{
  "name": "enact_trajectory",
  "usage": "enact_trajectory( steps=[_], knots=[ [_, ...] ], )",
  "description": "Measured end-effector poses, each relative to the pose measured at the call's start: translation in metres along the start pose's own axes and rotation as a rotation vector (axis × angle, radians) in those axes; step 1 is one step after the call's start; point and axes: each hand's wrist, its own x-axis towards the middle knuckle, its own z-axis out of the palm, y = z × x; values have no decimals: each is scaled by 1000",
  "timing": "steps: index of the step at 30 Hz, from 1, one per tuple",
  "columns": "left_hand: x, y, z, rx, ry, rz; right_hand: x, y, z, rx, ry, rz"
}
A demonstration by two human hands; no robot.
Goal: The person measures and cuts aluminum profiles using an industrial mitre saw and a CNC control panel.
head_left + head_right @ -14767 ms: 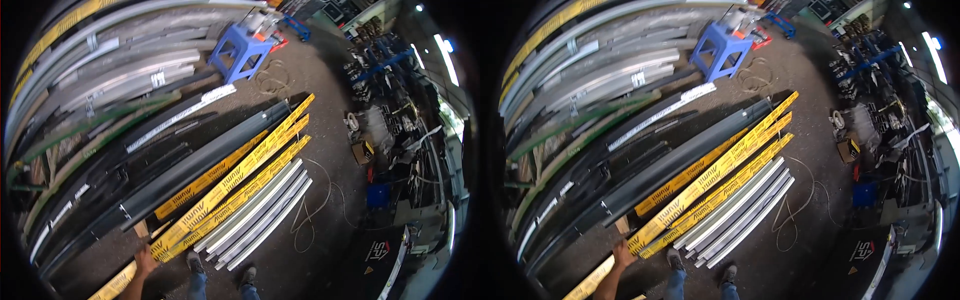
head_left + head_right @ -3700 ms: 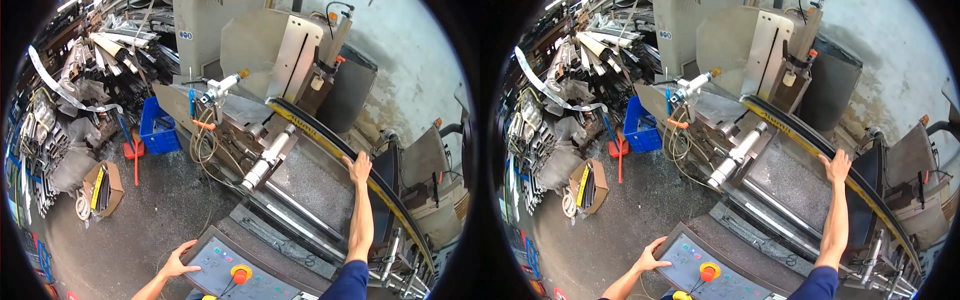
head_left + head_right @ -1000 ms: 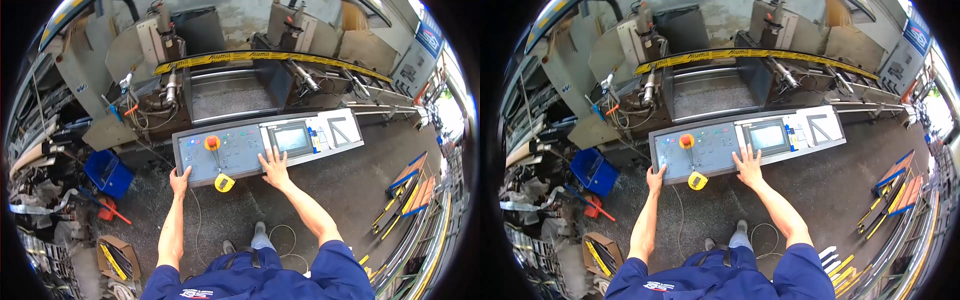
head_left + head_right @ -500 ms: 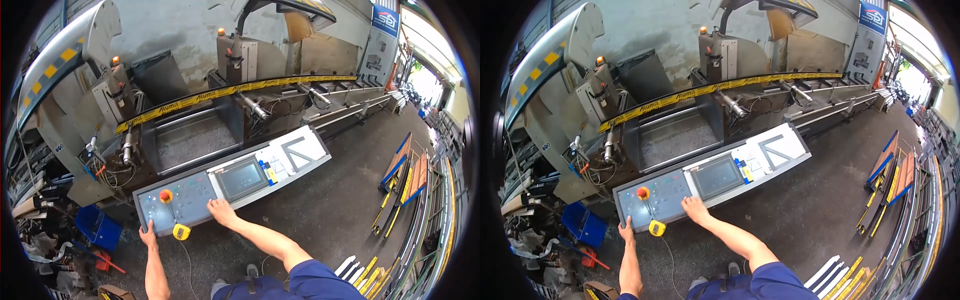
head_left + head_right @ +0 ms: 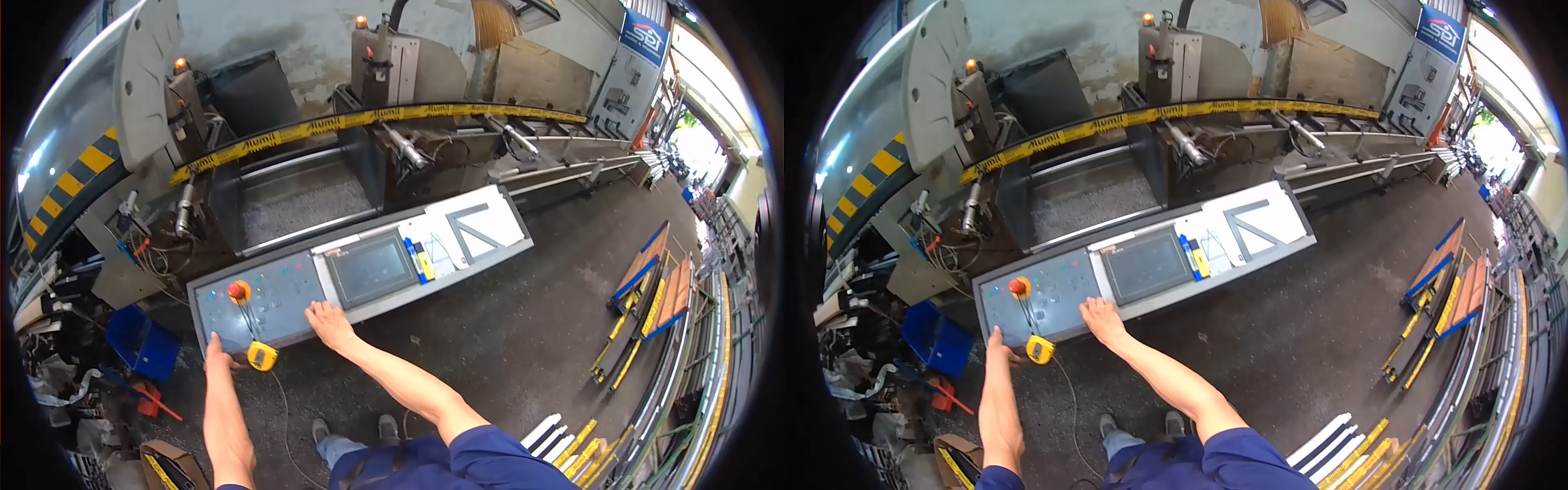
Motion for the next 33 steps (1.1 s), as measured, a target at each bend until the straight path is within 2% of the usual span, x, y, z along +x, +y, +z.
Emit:
enact_trajectory(
  steps=[3,5,7,11,13,15,16,17,20,25,28,30,33],
  knots=[
    [-22,-2,-6,-19,-71,-50,1,3,-8,49,-44,10],
    [-21,3,-9,101,-185,2,2,5,-11,63,-26,3],
    [-17,4,-6,78,-180,-7,3,5,-14,149,-150,22],
    [8,8,-2,85,-91,-14,5,3,-13,159,-166,28],
    [63,10,-6,119,-383,-132,8,2,-19,202,-287,50],
    [75,11,-11,266,-456,31,6,2,-13,236,-202,39],
    [66,3,-6,172,-295,119,6,3,-19,193,-50,32],
    [110,13,-8,250,-491,18,6,1,-7,182,-51,35],
    [103,18,-12,251,-661,-99,9,-6,1,19,-103,52],
    [85,25,-13,288,-320,6,8,-4,-2,80,-59,44],
    [77,26,-8,292,-196,27,8,-1,1,128,-40,43],
    [69,25,-8,284,-177,46,8,1,-1,171,-28,41],
    [64,18,-7,274,-282,75,9,3,-5,244,-77,41]
  ],
)
